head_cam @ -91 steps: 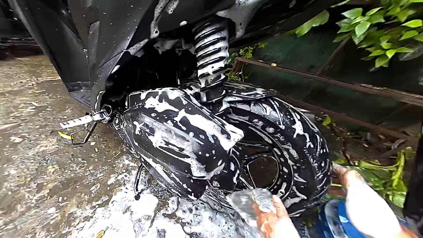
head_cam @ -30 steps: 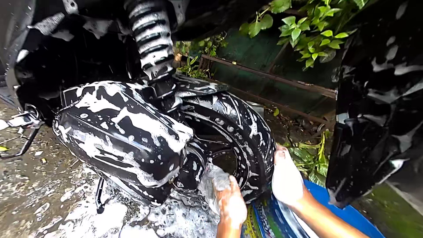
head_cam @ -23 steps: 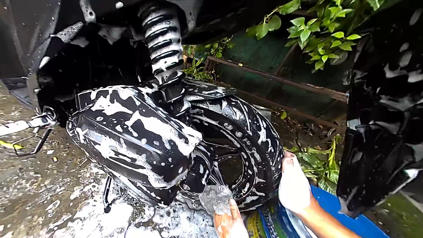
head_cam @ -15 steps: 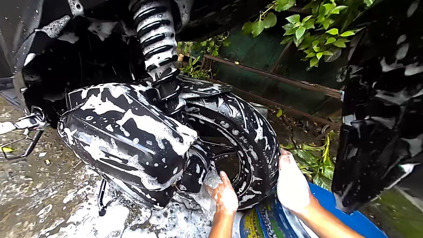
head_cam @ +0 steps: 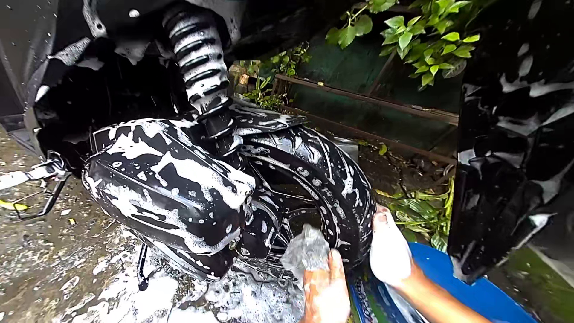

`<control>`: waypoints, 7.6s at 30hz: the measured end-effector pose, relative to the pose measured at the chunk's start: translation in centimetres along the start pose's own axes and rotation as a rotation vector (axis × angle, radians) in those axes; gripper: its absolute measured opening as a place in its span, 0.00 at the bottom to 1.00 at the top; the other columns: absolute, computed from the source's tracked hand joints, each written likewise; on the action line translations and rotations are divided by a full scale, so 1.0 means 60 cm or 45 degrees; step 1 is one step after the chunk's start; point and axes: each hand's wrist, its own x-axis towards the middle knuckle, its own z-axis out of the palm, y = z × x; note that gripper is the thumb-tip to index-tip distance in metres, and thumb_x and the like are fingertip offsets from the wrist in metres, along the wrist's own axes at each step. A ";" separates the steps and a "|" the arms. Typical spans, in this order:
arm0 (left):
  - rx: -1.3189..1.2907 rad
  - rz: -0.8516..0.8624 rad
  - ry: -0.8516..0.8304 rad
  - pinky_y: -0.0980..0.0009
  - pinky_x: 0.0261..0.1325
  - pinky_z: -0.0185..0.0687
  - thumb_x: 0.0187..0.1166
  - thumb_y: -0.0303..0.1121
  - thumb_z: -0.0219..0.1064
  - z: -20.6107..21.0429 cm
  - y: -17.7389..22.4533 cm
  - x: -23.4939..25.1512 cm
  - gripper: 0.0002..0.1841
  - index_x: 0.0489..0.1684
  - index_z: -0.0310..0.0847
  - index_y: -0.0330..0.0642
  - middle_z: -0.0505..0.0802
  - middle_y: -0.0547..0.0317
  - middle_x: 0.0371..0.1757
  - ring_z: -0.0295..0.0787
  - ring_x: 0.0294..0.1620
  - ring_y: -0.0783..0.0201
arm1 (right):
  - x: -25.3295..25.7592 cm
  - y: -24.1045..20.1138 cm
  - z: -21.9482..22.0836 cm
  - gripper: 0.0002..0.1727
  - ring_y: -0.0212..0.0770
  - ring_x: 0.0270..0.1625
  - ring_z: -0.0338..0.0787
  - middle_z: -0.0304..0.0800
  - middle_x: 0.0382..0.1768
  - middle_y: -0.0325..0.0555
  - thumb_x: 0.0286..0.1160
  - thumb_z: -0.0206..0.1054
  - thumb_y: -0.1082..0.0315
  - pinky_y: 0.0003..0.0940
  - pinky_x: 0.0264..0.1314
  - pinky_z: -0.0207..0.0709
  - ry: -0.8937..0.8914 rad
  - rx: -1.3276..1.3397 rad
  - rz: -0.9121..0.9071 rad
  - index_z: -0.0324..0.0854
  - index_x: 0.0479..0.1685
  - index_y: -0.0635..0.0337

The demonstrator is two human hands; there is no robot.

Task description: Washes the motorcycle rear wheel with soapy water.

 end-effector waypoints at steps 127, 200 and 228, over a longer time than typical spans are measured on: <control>0.649 0.260 0.390 0.39 0.93 0.43 0.90 0.50 0.52 0.014 -0.089 0.062 0.31 0.73 0.78 0.27 0.72 0.26 0.83 0.59 0.89 0.32 | 0.013 -0.028 0.008 0.35 0.45 0.73 0.81 0.75 0.77 0.49 0.83 0.51 0.49 0.51 0.70 0.80 0.029 -0.177 -0.129 0.60 0.90 0.48; 0.470 0.157 0.081 0.46 0.79 0.72 0.90 0.58 0.43 0.002 -0.173 0.088 0.36 0.59 0.86 0.32 0.92 0.40 0.58 0.86 0.69 0.46 | -0.013 0.025 0.002 0.38 0.38 0.90 0.64 0.61 0.90 0.49 0.87 0.37 0.45 0.44 0.90 0.62 -0.053 -0.184 -0.070 0.48 0.95 0.51; -0.574 0.280 0.054 0.57 0.85 0.68 0.87 0.60 0.48 0.016 -0.010 0.062 0.38 0.75 0.75 0.30 0.82 0.40 0.76 0.76 0.80 0.59 | 0.008 -0.052 0.000 0.36 0.46 0.87 0.67 0.64 0.87 0.50 0.85 0.45 0.45 0.58 0.84 0.64 -0.048 -0.001 0.005 0.54 0.93 0.44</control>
